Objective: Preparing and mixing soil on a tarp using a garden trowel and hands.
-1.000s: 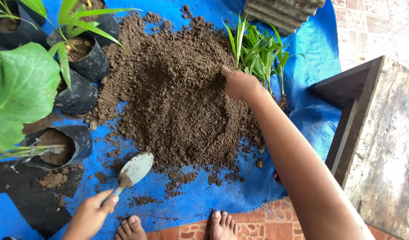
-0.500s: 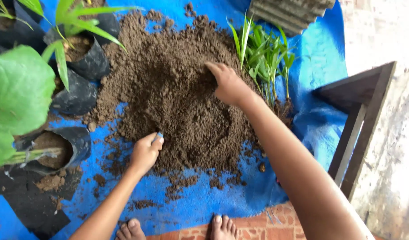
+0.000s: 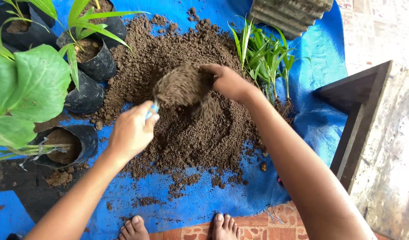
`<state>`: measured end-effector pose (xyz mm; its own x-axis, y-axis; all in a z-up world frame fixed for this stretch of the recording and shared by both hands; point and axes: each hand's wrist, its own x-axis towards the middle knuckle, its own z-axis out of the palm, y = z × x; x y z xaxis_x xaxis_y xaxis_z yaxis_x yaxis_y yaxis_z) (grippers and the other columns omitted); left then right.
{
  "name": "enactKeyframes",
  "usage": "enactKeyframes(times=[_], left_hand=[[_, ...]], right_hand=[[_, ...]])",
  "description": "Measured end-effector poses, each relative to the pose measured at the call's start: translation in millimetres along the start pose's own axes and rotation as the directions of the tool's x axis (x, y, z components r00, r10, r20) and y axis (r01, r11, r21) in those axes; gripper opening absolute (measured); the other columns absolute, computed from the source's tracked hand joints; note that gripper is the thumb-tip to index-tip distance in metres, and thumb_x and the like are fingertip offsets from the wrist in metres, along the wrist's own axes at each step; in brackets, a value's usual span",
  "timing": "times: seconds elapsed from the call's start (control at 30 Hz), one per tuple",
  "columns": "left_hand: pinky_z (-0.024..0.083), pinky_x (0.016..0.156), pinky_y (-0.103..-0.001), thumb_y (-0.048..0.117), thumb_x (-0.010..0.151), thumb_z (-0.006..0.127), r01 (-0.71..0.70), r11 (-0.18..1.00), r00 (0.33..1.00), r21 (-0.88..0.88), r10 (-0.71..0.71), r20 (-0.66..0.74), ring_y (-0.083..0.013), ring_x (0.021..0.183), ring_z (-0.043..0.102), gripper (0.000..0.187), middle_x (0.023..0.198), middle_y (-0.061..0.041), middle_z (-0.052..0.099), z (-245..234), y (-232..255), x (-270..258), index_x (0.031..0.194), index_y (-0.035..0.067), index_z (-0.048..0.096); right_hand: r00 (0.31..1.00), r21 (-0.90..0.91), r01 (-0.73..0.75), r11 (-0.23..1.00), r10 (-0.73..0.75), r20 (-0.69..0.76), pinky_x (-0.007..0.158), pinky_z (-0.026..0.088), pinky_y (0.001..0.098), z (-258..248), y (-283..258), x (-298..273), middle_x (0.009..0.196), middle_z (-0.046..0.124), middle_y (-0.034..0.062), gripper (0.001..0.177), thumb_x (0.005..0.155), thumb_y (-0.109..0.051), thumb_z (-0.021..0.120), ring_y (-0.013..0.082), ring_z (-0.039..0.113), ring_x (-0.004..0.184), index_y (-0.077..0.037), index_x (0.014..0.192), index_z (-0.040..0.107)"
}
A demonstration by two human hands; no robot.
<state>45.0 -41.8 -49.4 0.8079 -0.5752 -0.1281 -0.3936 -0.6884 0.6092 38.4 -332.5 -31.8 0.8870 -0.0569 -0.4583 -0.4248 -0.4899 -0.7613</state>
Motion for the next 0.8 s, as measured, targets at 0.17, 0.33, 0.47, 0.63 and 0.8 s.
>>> enactKeyframes(times=[0.17,0.33,0.47,0.63,0.8], left_hand=[[0.047,0.048,-0.028,0.011,0.105,0.055,-0.232,0.899,0.934,0.372,0.313,-0.173,-0.0223,0.060,0.066,0.032,0.092,-0.019,0.070,-55,40,7,0.133,-0.004,0.062],[0.043,0.044,-0.025,0.006,0.101,0.052,-0.269,0.806,0.920,0.527,0.376,-0.106,-0.0200,0.057,0.064,0.033,0.089,-0.017,0.069,-51,43,51,0.132,-0.002,0.061],[0.042,0.041,-0.026,0.002,0.099,0.048,-0.309,0.856,0.947,0.414,0.317,0.051,-0.0178,0.051,0.059,0.036,0.085,-0.020,0.068,8,18,74,0.133,-0.004,0.057],[0.048,0.041,-0.034,-0.007,0.088,0.052,-0.346,0.845,0.936,0.408,0.281,0.212,-0.0193,0.045,0.063,0.046,0.087,-0.024,0.068,60,-34,31,0.133,-0.015,0.051],[0.050,0.043,-0.028,0.006,0.099,0.050,-0.063,0.903,0.995,0.425,0.023,0.098,-0.0163,0.049,0.064,0.046,0.092,-0.018,0.071,8,-23,-51,0.145,0.001,0.048]], right_hand=[[0.998,-0.025,0.046,0.999,-0.047,-0.032,0.116,0.044,0.0557,-21,-6,-15,0.141,0.065,0.0240,0.068,0.087,0.015,0.044,0.0438,0.056,0.138,-0.006,0.150,0.058],[1.000,-0.143,0.019,0.990,-0.022,-0.021,0.118,0.042,0.0515,-32,-3,-22,0.143,0.065,0.0149,0.063,0.093,0.010,0.045,0.0335,0.057,0.139,-0.010,0.151,0.058],[0.994,-0.173,0.004,0.985,-0.022,-0.104,0.120,0.039,0.0538,-35,19,-28,0.148,0.061,0.0174,0.057,0.099,0.005,0.047,0.0350,0.054,0.142,-0.008,0.153,0.056],[0.973,-0.092,0.052,0.994,-0.071,-0.219,0.126,0.031,0.0578,1,65,-48,0.160,0.050,0.0158,0.056,0.104,-0.006,0.050,0.0358,0.042,0.151,-0.011,0.159,0.048],[0.962,-0.049,0.011,0.999,-0.024,-0.272,0.128,0.022,0.0641,7,81,-53,0.170,0.033,0.0209,0.056,0.113,-0.029,0.045,0.0452,0.028,0.157,-0.010,0.165,0.036]])
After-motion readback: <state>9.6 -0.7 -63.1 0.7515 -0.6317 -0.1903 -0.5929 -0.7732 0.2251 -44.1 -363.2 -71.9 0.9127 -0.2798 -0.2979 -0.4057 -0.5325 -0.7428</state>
